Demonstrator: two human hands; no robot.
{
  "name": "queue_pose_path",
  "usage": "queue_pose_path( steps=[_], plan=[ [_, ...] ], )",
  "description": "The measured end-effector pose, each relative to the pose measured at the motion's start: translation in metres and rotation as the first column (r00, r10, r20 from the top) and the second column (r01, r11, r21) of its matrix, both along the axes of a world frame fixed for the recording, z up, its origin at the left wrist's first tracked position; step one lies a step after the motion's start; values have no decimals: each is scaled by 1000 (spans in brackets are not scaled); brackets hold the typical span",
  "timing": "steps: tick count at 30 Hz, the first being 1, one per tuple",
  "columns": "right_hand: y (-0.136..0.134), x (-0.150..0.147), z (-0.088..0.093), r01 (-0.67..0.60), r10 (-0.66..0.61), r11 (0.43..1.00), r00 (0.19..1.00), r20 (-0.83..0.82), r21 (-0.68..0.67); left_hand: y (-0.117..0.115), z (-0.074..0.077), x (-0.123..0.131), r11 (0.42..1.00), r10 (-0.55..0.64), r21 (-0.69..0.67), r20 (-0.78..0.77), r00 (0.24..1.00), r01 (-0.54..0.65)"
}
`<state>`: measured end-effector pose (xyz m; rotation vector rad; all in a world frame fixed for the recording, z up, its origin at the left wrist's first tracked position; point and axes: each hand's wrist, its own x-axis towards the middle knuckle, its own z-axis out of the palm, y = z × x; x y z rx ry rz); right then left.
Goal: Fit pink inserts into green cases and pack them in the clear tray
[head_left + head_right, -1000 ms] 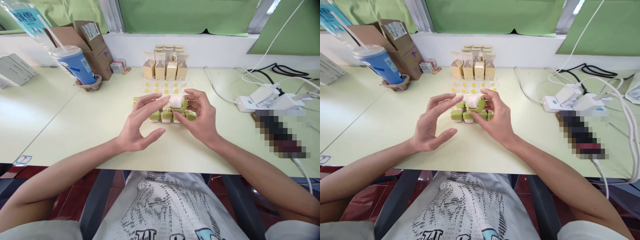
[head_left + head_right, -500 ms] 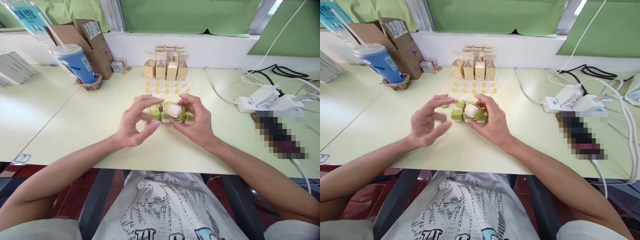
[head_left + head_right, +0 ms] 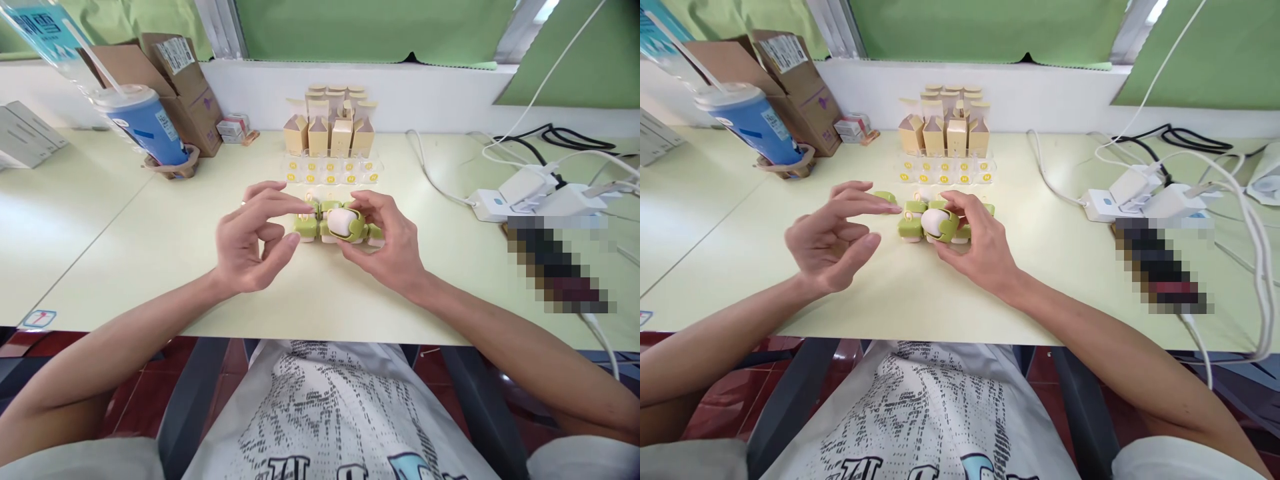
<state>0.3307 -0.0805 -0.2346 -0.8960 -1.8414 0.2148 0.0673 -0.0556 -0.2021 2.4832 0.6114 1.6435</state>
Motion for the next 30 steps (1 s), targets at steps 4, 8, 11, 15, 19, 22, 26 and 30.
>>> queue_pose_path(
  steps=[4,8,11,15,19,22,26,30],
  plan=[
    [2,2,-1,9,-9,1000,1000,11,11,5,-3,0,998,55,11,56,997,-55],
    [0,3,-1,23,-23,1000,999,39,2,8,-6,-1,984,152,-95,24,988,-149],
    [-1,2,-1,14,-14,1000,1000,24,-5,10,-8,-3,975,175,-142,23,984,-170],
    [0,1,-1,29,-30,999,999,-40,-15,20,-12,-9,932,293,-213,-35,955,-294],
    [2,3,1,45,-46,999,996,-78,-15,39,-15,-17,888,395,-170,-189,899,-427],
    [4,7,3,43,-43,999,996,-80,-1,51,-16,-23,853,406,-164,-389,827,-496],
    [15,16,15,-26,16,998,986,-168,-58,62,-14,-32,780,380,-211,-589,714,-589],
    [49,19,47,-149,102,957,977,-189,-250,71,-10,-45,706,419,-213,-643,641,-675]
  ],
)
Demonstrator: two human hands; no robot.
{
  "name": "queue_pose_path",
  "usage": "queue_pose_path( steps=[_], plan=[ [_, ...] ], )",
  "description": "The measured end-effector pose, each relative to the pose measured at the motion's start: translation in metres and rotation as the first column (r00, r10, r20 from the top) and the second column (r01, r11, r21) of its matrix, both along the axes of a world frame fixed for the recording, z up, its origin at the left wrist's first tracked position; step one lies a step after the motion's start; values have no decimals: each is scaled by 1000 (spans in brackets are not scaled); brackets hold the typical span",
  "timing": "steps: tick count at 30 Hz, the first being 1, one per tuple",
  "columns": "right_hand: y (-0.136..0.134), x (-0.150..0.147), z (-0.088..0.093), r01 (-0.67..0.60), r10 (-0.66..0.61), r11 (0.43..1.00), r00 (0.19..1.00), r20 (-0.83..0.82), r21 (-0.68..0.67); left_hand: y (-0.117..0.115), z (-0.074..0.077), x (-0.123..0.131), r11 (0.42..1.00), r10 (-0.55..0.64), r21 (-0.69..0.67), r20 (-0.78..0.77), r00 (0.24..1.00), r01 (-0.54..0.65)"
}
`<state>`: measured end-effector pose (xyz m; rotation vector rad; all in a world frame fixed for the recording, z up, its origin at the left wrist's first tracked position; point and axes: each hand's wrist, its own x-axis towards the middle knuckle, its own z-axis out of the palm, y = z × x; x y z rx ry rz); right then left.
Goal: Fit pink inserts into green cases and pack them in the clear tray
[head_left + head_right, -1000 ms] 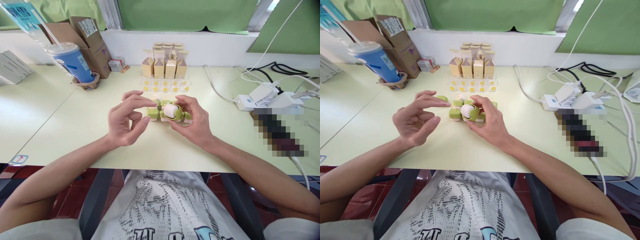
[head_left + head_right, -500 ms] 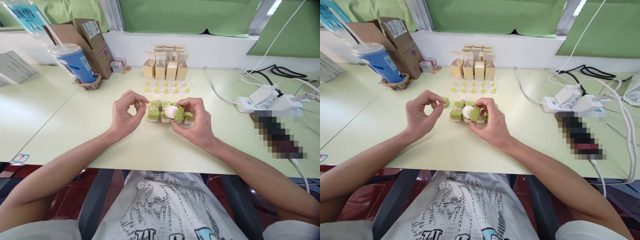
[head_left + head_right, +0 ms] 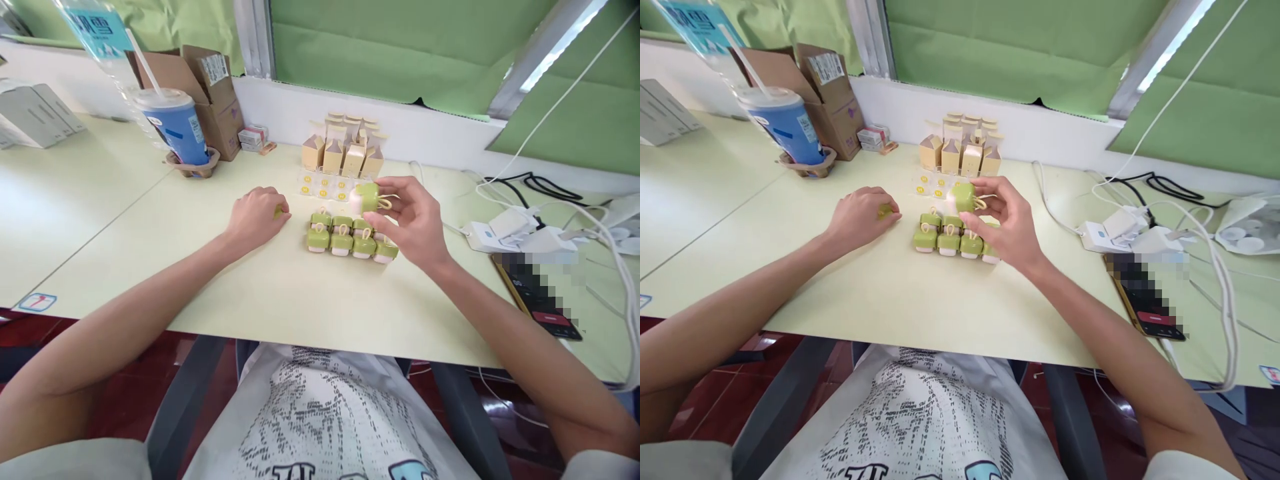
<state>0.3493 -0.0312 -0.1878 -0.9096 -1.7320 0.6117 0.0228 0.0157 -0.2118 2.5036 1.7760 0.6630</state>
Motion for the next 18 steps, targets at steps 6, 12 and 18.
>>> queue_pose_path(
  steps=[6,12,18],
  plan=[
    [72,-49,49,-211,274,956,889,366,-203,4,3,-7,995,87,-43,27,996,-85],
    [102,-99,50,-254,445,889,678,585,-382,2,8,-7,991,-96,-77,183,978,111],
    [104,-100,39,-212,431,898,596,678,-385,2,13,-12,964,-216,-115,191,958,240]
  ],
)
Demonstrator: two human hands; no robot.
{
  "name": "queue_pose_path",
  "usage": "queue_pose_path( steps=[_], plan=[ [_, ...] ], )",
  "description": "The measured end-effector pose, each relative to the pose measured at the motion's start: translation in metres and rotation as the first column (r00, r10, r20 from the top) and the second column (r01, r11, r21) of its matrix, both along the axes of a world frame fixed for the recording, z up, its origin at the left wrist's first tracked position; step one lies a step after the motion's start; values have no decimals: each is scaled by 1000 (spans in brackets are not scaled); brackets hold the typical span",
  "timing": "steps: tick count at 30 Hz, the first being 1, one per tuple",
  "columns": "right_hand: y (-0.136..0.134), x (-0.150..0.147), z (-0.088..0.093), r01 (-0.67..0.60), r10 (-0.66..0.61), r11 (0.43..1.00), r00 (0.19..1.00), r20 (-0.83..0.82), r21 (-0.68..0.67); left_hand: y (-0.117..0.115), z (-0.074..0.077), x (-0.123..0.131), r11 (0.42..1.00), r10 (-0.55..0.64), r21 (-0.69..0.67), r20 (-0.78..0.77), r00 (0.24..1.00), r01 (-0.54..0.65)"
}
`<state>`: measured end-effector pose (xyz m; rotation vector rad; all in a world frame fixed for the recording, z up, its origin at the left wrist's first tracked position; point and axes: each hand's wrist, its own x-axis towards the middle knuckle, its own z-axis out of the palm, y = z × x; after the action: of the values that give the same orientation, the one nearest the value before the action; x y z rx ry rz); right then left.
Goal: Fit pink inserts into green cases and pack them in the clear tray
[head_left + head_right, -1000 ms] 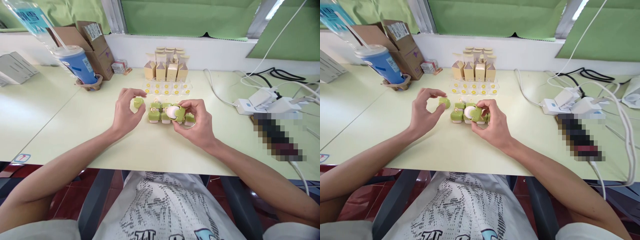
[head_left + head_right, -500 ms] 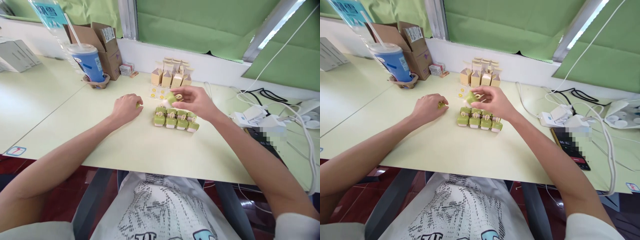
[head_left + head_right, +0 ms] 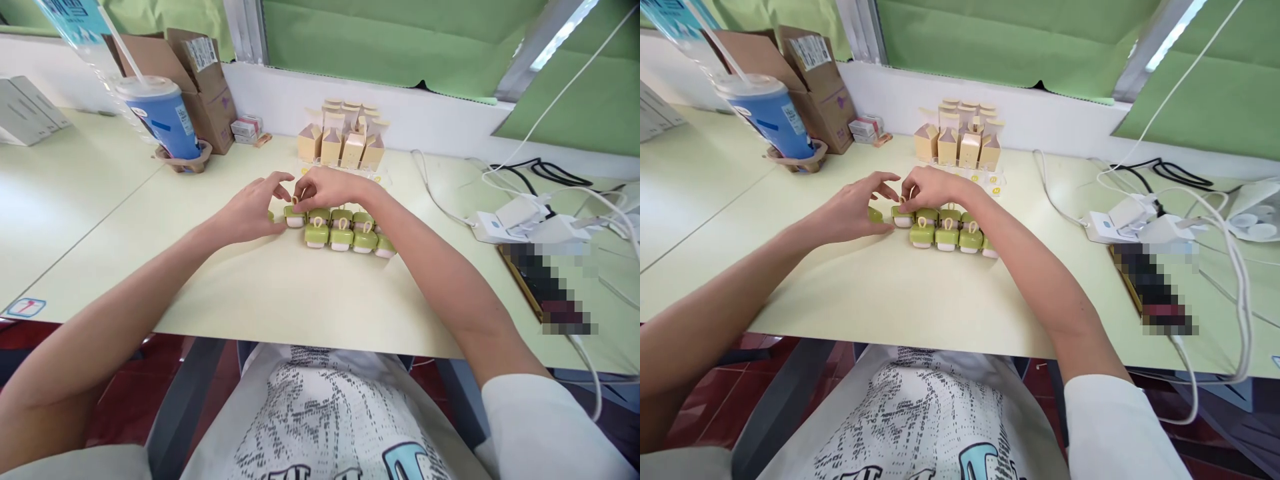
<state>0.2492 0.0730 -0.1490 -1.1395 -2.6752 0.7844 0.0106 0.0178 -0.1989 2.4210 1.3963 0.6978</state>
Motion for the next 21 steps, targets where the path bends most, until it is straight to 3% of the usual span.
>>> queue_pose_path(
  steps=[11,16,21],
  plan=[
    [6,8,1,-9,9,1000,1000,12,3,6,2,0,998,-18,-62,161,987,28],
    [7,21,13,166,-161,978,986,-46,130,3,-2,5,1000,-3,-17,210,978,7],
    [7,22,13,258,-272,961,948,163,98,3,-2,6,1000,13,-24,199,980,-9]
  ],
)
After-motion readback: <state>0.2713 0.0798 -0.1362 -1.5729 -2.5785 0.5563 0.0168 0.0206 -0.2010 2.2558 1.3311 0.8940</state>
